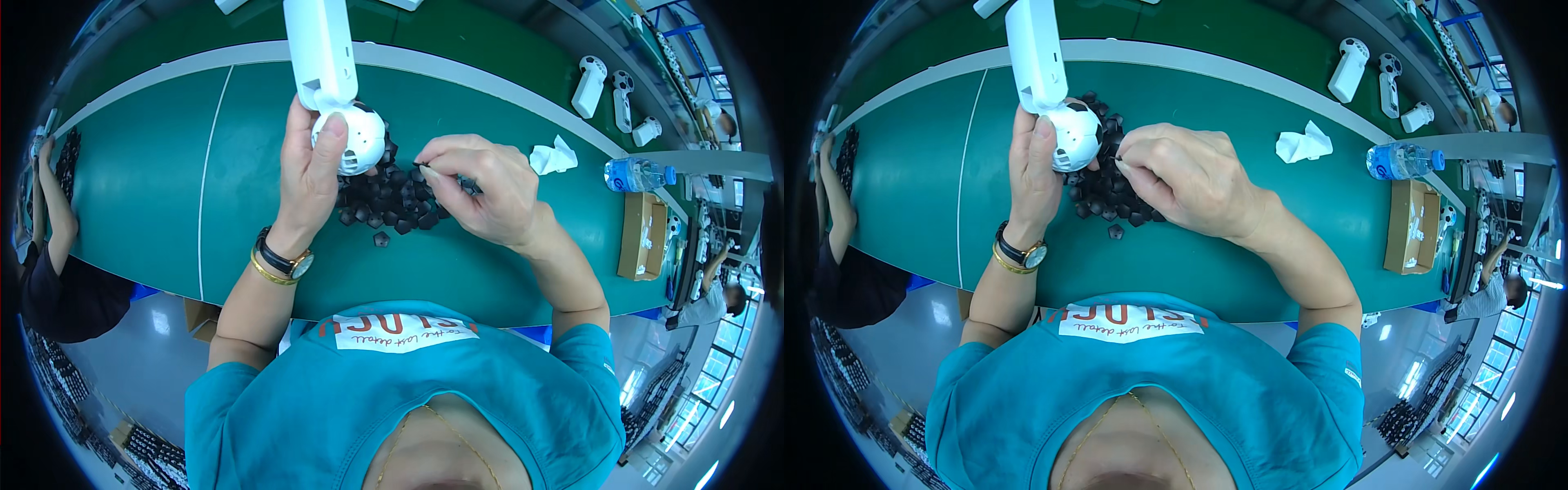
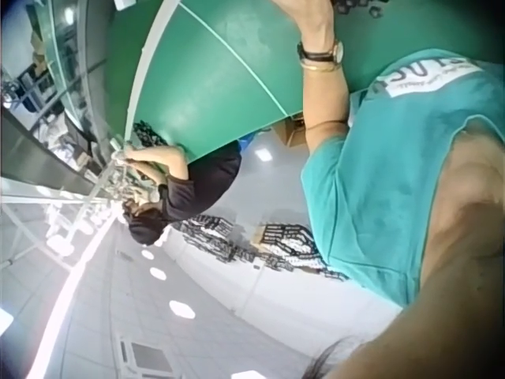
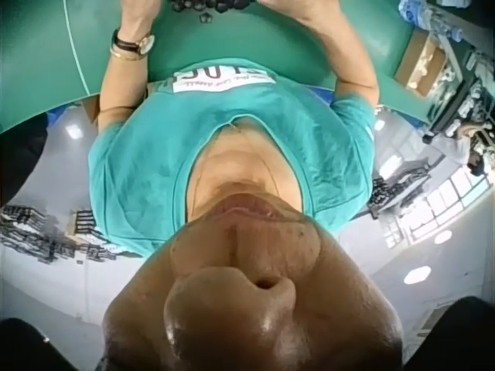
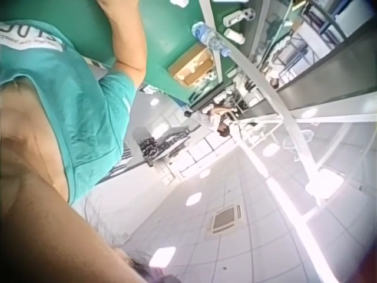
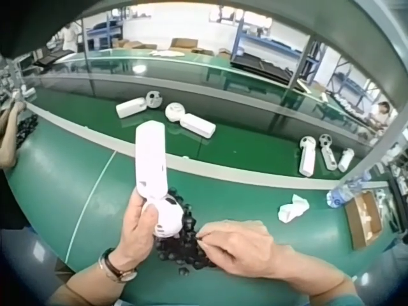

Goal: Assembling small plastic soccer-ball themed fans at a factory workbench.

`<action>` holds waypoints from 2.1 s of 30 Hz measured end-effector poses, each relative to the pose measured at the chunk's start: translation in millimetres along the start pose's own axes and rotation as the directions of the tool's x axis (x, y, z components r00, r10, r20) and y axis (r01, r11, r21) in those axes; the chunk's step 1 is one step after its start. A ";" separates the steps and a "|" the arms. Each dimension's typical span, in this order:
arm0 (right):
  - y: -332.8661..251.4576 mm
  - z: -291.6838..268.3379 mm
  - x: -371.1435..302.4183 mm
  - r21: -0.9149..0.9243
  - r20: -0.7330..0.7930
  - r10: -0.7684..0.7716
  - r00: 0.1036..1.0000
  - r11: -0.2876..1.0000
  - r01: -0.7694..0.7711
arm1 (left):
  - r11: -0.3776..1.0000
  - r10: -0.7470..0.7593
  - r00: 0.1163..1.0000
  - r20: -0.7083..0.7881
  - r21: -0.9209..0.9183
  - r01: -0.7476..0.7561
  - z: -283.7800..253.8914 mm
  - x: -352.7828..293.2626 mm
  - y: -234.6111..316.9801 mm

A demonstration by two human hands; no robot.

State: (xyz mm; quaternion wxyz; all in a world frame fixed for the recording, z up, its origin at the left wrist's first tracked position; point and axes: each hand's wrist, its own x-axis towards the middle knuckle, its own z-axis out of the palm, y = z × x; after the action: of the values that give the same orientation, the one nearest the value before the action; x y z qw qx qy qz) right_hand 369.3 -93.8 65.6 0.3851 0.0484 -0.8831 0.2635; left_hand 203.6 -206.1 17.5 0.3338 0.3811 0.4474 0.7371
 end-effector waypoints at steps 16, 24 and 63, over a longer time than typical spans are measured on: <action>3.7 15.5 32.0 0.078 0.162 0.177 0.971 0.979 -0.191 | 0.996 -0.068 0.996 0.060 0.062 0.064 -2.9 -2.9 -6.3; 5.4 9.4 41.0 0.116 0.290 0.327 0.899 0.921 -0.372 | 0.996 -0.088 0.994 0.060 -0.013 0.089 0.8 -4.2 -2.8; 15.7 48.3 11.7 0.670 0.390 0.656 0.647 0.280 -0.688 | 0.999 0.016 1.000 -0.011 0.046 -0.015 -0.2 -12.2 -10.1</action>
State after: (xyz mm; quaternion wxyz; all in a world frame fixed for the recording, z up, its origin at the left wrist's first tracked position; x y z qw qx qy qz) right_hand 325.0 -103.2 39.8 0.1600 -0.1621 -0.6208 0.7502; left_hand 210.9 -212.6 5.0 0.3168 0.3879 0.4629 0.7314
